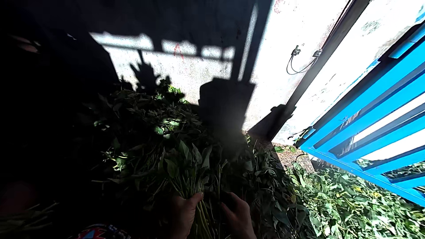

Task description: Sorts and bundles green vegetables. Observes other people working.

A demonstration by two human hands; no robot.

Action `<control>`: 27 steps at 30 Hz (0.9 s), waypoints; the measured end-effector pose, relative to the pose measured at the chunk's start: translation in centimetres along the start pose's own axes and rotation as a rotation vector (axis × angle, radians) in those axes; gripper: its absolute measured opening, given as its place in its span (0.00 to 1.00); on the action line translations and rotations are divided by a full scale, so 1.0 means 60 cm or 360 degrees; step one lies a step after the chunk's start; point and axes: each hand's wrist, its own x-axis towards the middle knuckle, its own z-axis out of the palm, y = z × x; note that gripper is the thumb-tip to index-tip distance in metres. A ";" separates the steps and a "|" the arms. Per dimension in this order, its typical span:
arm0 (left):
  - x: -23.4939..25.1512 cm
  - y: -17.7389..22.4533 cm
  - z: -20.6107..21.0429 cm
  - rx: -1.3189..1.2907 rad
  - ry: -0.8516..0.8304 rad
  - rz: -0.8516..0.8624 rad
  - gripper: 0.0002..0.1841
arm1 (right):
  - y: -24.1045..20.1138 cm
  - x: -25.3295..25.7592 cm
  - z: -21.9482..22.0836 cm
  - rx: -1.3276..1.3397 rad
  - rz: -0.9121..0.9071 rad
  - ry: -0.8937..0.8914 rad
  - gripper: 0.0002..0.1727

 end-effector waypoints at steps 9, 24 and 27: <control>-0.008 0.001 -0.001 -0.0020 -0.0214 -0.0083 0.38 | -0.006 -0.017 0.039 -0.0567 -0.0283 -0.0047 0.11; 0.008 0.061 -0.033 -0.0339 0.0237 -0.0067 0.33 | -0.039 -0.060 0.027 -0.1240 -0.0500 -0.0565 0.18; 0.027 0.075 -0.050 -0.0387 0.0413 0.0057 0.32 | -0.046 -0.063 0.008 -0.1386 -0.0356 -0.0768 0.22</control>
